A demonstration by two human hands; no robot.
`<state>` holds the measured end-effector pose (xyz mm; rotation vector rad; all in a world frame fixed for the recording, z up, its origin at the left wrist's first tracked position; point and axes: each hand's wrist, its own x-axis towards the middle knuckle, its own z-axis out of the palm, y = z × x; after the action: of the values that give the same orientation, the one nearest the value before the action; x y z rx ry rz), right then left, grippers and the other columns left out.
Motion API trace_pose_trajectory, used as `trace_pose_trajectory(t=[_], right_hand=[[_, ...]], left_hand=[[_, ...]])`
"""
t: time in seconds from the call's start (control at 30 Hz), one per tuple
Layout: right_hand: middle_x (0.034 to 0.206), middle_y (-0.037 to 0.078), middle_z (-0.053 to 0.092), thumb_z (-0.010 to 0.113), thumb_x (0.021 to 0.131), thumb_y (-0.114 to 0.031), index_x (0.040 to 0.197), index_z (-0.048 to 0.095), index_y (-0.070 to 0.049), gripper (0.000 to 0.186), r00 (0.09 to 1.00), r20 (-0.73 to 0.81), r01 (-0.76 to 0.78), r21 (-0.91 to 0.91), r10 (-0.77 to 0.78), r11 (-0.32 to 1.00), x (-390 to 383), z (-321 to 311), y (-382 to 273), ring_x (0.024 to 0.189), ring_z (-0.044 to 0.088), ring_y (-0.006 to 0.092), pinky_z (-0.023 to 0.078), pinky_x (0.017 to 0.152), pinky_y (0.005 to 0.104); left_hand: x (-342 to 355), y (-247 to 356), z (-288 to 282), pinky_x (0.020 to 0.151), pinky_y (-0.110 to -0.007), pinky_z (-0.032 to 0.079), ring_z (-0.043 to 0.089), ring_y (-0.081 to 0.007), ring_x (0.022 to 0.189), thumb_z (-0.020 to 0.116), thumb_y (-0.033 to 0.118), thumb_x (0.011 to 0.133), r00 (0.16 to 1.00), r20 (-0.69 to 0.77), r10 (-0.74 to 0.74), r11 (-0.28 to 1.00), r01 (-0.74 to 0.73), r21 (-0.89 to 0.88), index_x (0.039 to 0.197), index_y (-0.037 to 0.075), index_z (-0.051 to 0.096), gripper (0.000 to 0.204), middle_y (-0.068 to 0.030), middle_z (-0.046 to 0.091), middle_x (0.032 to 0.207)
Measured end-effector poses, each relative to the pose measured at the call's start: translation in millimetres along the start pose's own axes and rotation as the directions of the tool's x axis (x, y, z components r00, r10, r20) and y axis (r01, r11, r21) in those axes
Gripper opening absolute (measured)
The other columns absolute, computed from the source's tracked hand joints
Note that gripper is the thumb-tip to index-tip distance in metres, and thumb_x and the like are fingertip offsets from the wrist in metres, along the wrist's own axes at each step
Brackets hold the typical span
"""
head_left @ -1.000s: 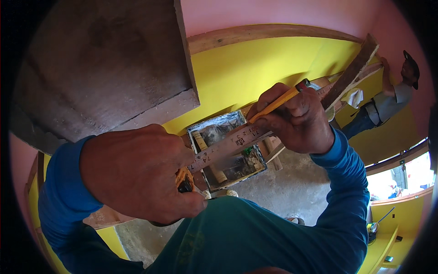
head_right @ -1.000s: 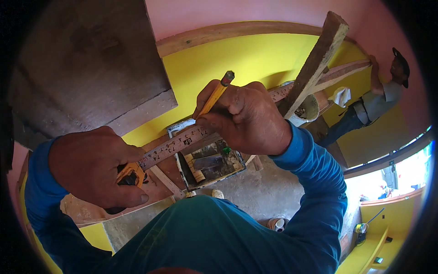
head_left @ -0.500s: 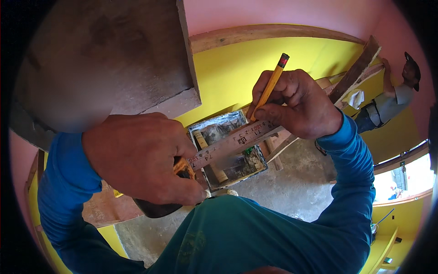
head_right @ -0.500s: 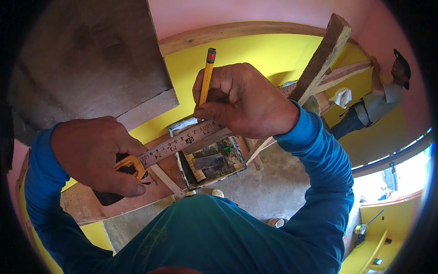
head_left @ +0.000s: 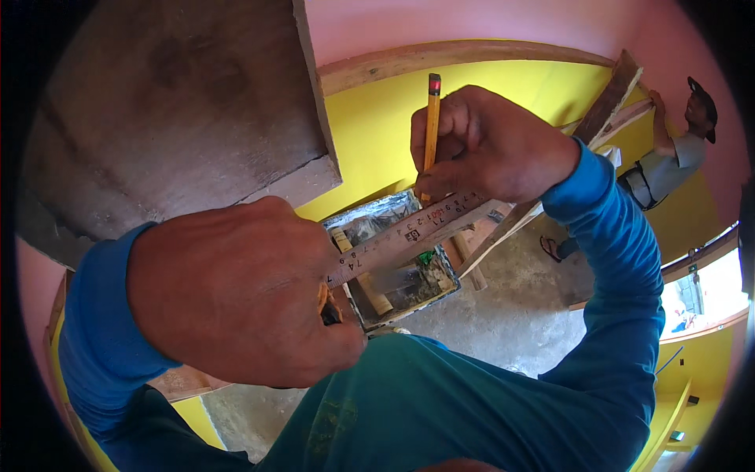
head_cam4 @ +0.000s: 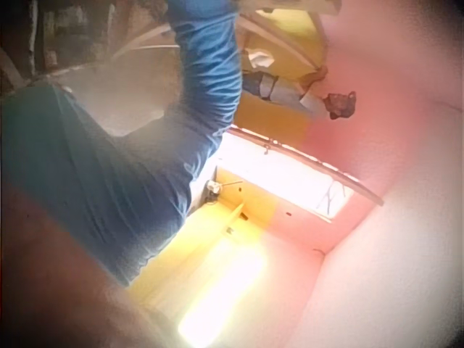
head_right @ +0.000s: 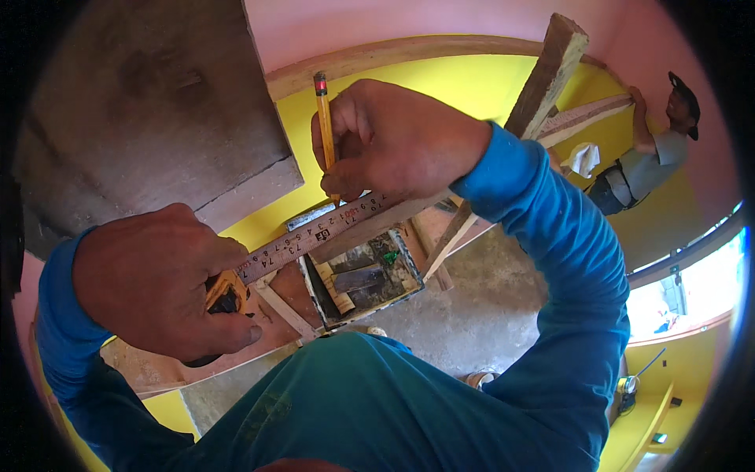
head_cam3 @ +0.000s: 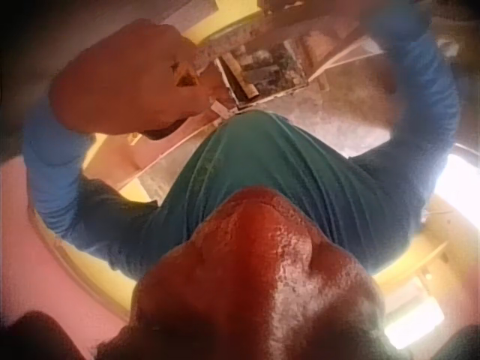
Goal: The person uses a measuring tape and a pencil to measure and mark wooden beams while another person holds them in place against a wall.
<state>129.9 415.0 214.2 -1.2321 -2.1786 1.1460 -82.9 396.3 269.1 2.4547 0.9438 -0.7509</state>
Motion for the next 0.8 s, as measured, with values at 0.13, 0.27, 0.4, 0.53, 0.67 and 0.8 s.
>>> trace_pose_trajectory(t=[0.13,0.27,0.4,0.53,0.67,0.8], right_hand=[[0.066,0.007,0.058,0.058,0.069,0.004,0.070,0.051,0.000,0.008,0.998,0.058,0.011,0.025,-0.013,1.000,4.5,-3.9,-0.6,0.063,0.058,0.0119,0.046,0.059,0.0222],[0.066,0.007,0.058,0.057,0.070,0.003,0.071,0.051,0.000,0.007,0.997,0.072,0.003,0.020,-0.004,1.000,2.9,-1.9,-2.8,0.063,0.058,0.0115,0.046,0.059,0.0221],[0.063,0.007,0.058,0.058,0.070,-0.003,0.070,0.053,0.000,0.006,1.000,0.004,0.020,0.054,-0.020,0.998,0.0,-3.0,2.8,0.057,0.055,0.0111,0.044,0.055,0.0230],[0.068,0.007,0.058,0.057,0.071,0.004,0.073,0.051,0.000,0.008,0.999,0.032,-0.018,0.085,0.015,0.996,0.0,0.4,-2.1,0.064,0.057,0.0113,0.046,0.061,0.0215],[0.059,0.005,0.055,0.060,0.070,-0.006,0.069,0.053,-0.001,0.009,0.995,-0.022,0.099,0.088,-0.098,0.991,-2.8,5.8,1.2,0.054,0.051,0.0095,0.040,0.049,0.0237],[0.058,0.006,0.054,0.061,0.069,-0.007,0.070,0.053,0.000,0.010,0.982,-0.124,0.144,0.007,-0.142,0.990,-5.6,10.6,6.1,0.054,0.051,0.0103,0.040,0.049,0.0244]], left_hand=[[-3.3,10.9,-3.2,0.037,-0.031,0.042,0.051,-0.0253,0.037,0.054,0.041,0.066,0.999,-0.010,-0.033,0.998,0.034,0.056,0.071,-0.010,0.057,0.051,-0.0194,0.052,0.049],[1.8,2.9,9.8,0.040,-0.033,0.043,0.052,-0.0280,0.039,0.054,0.040,0.066,1.000,-0.009,0.018,1.000,-0.019,-0.023,0.067,-0.010,0.055,0.049,-0.0201,0.050,0.047],[3.1,-1.1,19.4,0.044,-0.034,0.045,0.054,-0.0294,0.042,0.055,0.037,0.066,0.963,-0.194,0.187,0.982,-0.190,0.007,0.071,-0.012,0.054,0.050,-0.0213,0.050,0.048],[-4.0,6.1,33.3,0.044,-0.036,0.045,0.054,-0.0303,0.042,0.056,0.035,0.067,0.954,-0.268,0.136,0.990,-0.142,-0.005,0.076,-0.013,0.053,0.049,-0.0224,0.050,0.048],[-4.8,10.2,32.2,0.045,-0.037,0.045,0.054,-0.0315,0.044,0.057,0.034,0.067,0.965,-0.246,0.085,0.996,-0.081,0.028,0.078,-0.013,0.052,0.049,-0.0239,0.050,0.050],[-4.6,9.3,32.9,0.044,-0.036,0.045,0.054,-0.0309,0.045,0.057,0.035,0.066,0.962,-0.265,0.060,0.997,-0.045,0.062,0.077,-0.013,0.053,0.049,-0.0243,0.051,0.052]])
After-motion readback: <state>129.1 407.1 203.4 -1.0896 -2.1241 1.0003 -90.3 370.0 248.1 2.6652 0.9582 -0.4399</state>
